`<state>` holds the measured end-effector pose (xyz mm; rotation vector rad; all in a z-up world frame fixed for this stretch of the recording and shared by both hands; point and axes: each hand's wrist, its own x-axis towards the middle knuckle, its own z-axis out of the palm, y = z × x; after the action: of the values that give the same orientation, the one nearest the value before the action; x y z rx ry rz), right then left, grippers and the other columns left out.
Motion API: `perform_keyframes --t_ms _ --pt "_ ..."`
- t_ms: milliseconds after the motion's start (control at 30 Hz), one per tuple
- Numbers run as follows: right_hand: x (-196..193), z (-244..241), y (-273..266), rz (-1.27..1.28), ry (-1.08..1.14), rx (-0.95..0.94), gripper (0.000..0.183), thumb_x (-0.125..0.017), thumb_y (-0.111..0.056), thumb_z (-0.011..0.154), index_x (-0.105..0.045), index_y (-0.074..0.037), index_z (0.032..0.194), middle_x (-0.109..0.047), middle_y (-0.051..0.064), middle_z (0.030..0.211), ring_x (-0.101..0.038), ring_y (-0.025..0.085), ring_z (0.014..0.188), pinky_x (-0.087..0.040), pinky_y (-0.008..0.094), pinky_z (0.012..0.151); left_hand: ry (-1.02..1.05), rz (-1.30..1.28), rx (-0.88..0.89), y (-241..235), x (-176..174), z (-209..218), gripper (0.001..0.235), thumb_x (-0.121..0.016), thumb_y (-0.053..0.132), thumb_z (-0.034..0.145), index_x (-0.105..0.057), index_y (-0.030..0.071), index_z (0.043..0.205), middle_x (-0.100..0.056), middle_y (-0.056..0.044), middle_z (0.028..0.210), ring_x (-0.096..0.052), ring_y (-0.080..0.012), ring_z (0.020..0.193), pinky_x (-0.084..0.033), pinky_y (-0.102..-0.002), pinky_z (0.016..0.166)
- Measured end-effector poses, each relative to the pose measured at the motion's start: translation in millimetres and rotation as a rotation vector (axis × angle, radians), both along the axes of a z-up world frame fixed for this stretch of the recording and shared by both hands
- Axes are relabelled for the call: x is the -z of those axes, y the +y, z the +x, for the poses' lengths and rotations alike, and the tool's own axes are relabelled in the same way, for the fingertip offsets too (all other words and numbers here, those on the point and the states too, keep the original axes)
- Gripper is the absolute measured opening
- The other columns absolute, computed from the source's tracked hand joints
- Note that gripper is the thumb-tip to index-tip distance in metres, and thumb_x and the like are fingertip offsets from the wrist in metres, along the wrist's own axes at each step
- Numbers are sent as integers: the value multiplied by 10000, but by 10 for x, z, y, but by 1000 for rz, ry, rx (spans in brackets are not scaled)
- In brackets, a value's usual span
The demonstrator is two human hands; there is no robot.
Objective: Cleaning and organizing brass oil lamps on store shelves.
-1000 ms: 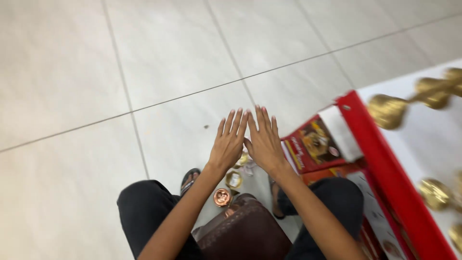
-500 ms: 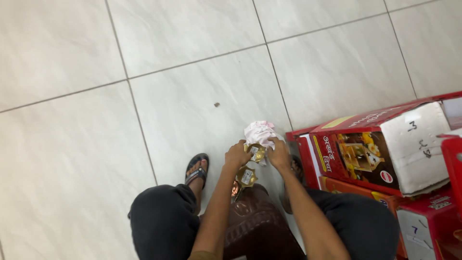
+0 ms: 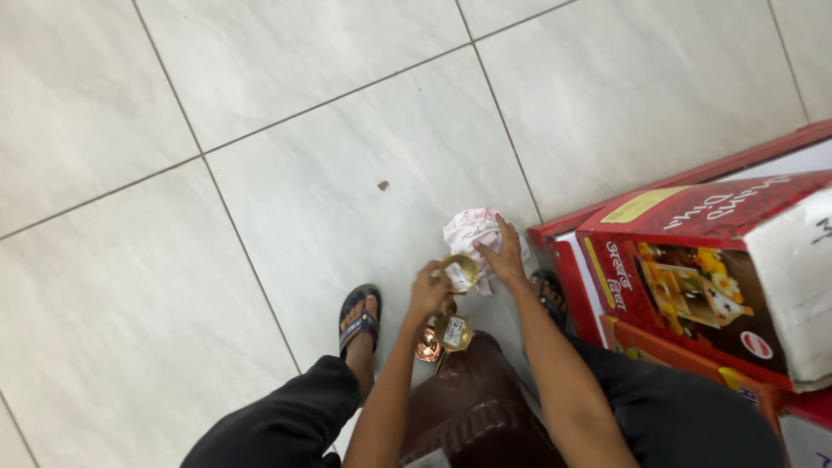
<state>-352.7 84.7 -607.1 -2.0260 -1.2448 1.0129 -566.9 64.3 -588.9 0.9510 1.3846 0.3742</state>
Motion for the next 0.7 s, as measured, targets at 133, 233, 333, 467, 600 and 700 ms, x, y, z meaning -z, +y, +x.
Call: perform_keyframes --t_ms 133,233,333,467,600,700 --pt "122 163 -405 -44 -87 74 644 -787 -267 881 -503 -164 1451 -490 237 1410 -464 432 1312 -395 509 1066 -126 -20 -136 57 78 -291 221 -610 108 968 -644 -46 1123 -705 -126 816 -698 -200 682 -591 -356 626" --pt "748 387 -655 -37 -187 135 459 -764 -218 895 -647 -174 1337 -646 202 1257 -614 403 1170 -489 472 982 -259 -257 -169 295 -356 -338 305 -560 63 926 -572 19 1228 -671 -96 925 -684 -177 809 -618 -331 739" --pt "1169 389 -530 -36 -268 180 357 -748 -185 904 -743 -182 1261 -750 178 1154 -714 382 1075 -552 447 926 -394 -397 -197 295 -561 -326 436 -508 62 901 -491 124 1333 -649 -93 1074 -678 -188 940 -613 -317 838" --pt "166 549 5 127 438 534 253 -549 -202 1006 -664 -14 1131 -660 133 1084 -642 256 985 -534 414 850 -758 -371 -185 444 -1112 -272 507 -486 63 916 -463 -12 1417 -634 -195 1285 -692 -283 1136 -610 -367 938" --pt "-1969 184 205 297 962 591 342 -442 -280 978 -630 -88 1190 -648 90 1138 -627 195 1048 -530 366 848 -727 -319 -180 521 -2304 -147 507 -404 384 1029 -454 95 1442 -638 -176 1357 -665 -295 1184 -541 -408 942" --pt "-2782 95 75 353 1155 658 420 -359 -296 911 -601 -103 1194 -685 40 1135 -660 171 1036 -560 388 838 -711 -312 -261 494 -2650 -110 661 -216 569 1019 -474 118 1428 -652 -138 1295 -673 -295 1122 -537 -434 949"
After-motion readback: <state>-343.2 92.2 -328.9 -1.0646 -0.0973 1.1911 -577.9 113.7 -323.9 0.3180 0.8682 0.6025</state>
